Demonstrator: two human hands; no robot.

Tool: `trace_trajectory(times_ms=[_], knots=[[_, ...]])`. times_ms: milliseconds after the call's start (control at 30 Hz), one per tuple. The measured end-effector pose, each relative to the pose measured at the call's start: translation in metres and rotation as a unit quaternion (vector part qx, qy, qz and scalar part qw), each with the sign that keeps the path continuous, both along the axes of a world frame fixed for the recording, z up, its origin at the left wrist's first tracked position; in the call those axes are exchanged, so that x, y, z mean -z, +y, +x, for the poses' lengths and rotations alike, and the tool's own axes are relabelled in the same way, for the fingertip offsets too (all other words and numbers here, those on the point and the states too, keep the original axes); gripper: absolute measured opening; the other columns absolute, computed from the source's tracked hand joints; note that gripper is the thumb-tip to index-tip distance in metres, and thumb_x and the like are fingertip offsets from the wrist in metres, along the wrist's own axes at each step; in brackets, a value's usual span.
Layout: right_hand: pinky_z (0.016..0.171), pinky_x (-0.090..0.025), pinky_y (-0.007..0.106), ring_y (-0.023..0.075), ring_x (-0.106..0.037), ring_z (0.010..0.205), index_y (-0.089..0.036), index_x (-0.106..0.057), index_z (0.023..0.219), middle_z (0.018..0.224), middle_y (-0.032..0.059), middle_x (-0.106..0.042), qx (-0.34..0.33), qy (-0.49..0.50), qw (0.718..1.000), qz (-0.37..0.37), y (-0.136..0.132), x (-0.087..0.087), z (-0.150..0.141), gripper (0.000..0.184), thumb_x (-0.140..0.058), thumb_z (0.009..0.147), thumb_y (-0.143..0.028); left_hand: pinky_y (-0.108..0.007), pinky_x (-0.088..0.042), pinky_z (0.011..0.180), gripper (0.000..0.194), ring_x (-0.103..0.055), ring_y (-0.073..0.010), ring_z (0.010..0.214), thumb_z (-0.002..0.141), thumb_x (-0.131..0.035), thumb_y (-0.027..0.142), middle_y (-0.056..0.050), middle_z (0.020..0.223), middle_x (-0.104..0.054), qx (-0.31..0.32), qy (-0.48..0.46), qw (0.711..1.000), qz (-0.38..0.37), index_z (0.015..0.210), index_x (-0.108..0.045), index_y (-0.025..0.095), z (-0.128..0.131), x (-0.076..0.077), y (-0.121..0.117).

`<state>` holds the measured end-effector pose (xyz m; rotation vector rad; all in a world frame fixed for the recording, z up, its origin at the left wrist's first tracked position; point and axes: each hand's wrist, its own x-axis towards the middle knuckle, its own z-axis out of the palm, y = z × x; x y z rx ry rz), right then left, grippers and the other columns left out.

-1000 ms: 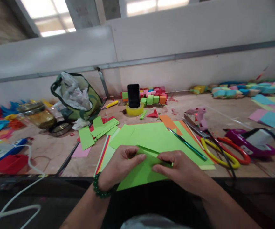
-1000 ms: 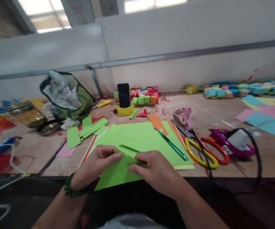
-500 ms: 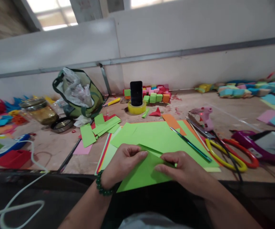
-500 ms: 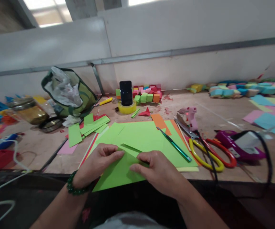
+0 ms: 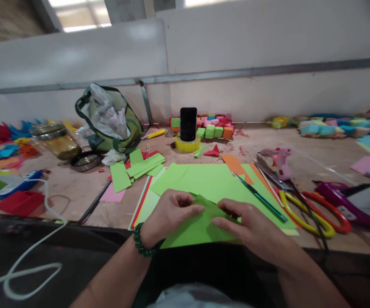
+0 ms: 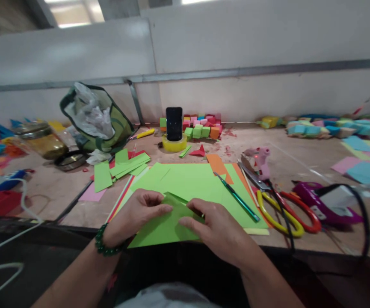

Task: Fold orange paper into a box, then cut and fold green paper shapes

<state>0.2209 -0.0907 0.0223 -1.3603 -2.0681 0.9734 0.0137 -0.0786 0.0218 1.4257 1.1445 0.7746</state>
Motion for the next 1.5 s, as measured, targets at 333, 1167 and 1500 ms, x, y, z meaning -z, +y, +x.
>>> trace_trajectory(times_ms=[333,1167,1500], knots=[[0.053,-0.043,0.024,0.0129,-0.055,0.059,-0.020,-0.054,0.111,0.067,-0.0010,-0.062,0.072,0.197,0.976,-0.062,0.001,0.003,-0.009,0.042,-0.069,0.074,-0.033,-0.023,-0.015,0.045,0.044,-0.020,-0.0070,0.053,0.073,-0.064,0.033,0.007,0.055,-0.020,0.099,0.048,0.992,0.056,0.052,-0.029,0.018,0.005,0.003,-0.006],[0.049,-0.038,0.023,0.0116,-0.054,0.054,-0.018,-0.059,0.104,0.064,-0.0016,-0.064,0.112,0.191,0.974,-0.039,0.016,0.003,-0.010,0.039,-0.071,0.070,-0.034,-0.023,-0.018,0.044,0.040,-0.022,-0.0074,0.049,0.079,-0.057,0.034,0.007,0.052,-0.021,0.117,0.151,0.978,0.084,0.052,-0.032,0.018,0.005,0.001,0.006],[0.062,-0.046,0.026,0.0149,-0.061,0.062,-0.015,-0.059,0.108,0.069,0.0014,-0.069,0.136,-0.001,0.989,0.063,0.051,0.026,-0.014,0.033,-0.062,0.077,-0.024,-0.034,-0.046,0.088,0.031,-0.056,-0.0227,0.099,0.089,-0.047,0.013,-0.010,0.106,-0.064,0.040,0.339,0.866,0.365,0.115,-0.062,0.016,0.009,0.023,-0.001]])
